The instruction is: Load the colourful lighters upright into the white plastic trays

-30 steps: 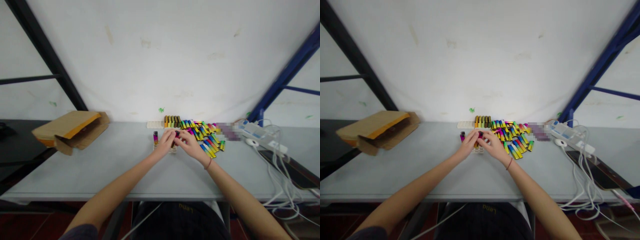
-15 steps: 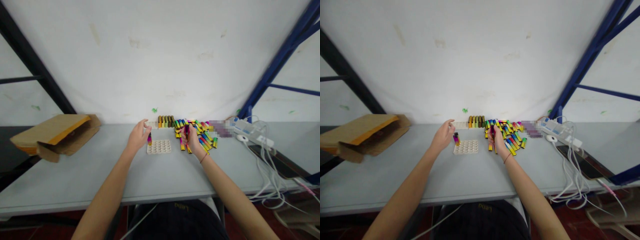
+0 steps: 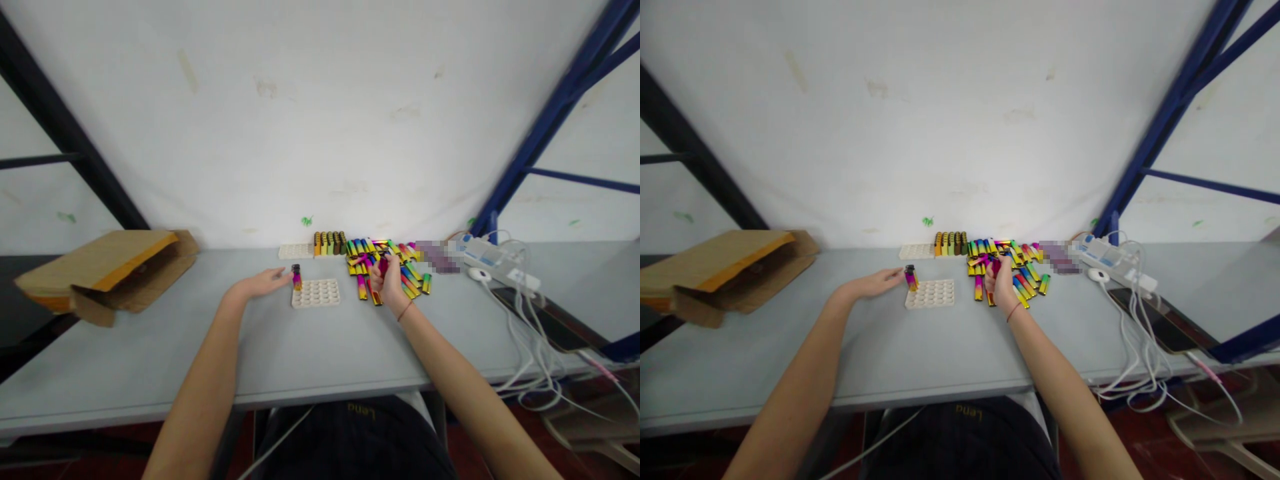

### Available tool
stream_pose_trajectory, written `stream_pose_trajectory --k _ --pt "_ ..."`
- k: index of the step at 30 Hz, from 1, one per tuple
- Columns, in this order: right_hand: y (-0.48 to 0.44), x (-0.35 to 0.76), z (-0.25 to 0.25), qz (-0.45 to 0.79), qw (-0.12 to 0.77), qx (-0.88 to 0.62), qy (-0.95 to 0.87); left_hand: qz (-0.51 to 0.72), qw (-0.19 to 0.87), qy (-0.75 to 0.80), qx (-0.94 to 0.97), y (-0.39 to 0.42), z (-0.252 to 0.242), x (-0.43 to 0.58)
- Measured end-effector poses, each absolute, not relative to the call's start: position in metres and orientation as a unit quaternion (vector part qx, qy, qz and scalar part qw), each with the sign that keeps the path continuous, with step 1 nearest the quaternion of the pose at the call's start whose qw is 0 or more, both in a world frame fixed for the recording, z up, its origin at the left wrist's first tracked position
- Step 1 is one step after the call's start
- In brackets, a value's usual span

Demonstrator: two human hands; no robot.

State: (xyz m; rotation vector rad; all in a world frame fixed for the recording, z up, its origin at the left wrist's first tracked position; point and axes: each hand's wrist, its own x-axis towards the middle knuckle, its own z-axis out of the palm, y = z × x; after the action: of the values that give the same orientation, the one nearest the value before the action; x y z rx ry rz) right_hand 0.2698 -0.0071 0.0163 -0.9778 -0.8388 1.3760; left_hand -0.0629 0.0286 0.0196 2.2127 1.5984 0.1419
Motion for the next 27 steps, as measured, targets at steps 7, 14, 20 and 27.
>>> stream_pose_trajectory --k 7,14,20,27 --pt "-0.008 0.269 0.018 0.590 0.605 -0.427 -0.320 -0.039 0.199 0.555 0.806 0.014 0.025 -0.051" --pt "-0.011 0.267 0.015 0.584 0.608 -0.416 -0.341 -0.081 0.192 0.568 0.796 0.008 0.030 -0.044" --pt "-0.011 0.267 0.015 0.564 0.620 -0.399 -0.373 -0.070 0.188 0.564 0.801 0.008 0.028 -0.042" --pt "-0.013 0.264 0.011 0.520 0.625 -0.406 -0.418 -0.064 0.187 0.558 0.806 0.009 0.024 -0.041"
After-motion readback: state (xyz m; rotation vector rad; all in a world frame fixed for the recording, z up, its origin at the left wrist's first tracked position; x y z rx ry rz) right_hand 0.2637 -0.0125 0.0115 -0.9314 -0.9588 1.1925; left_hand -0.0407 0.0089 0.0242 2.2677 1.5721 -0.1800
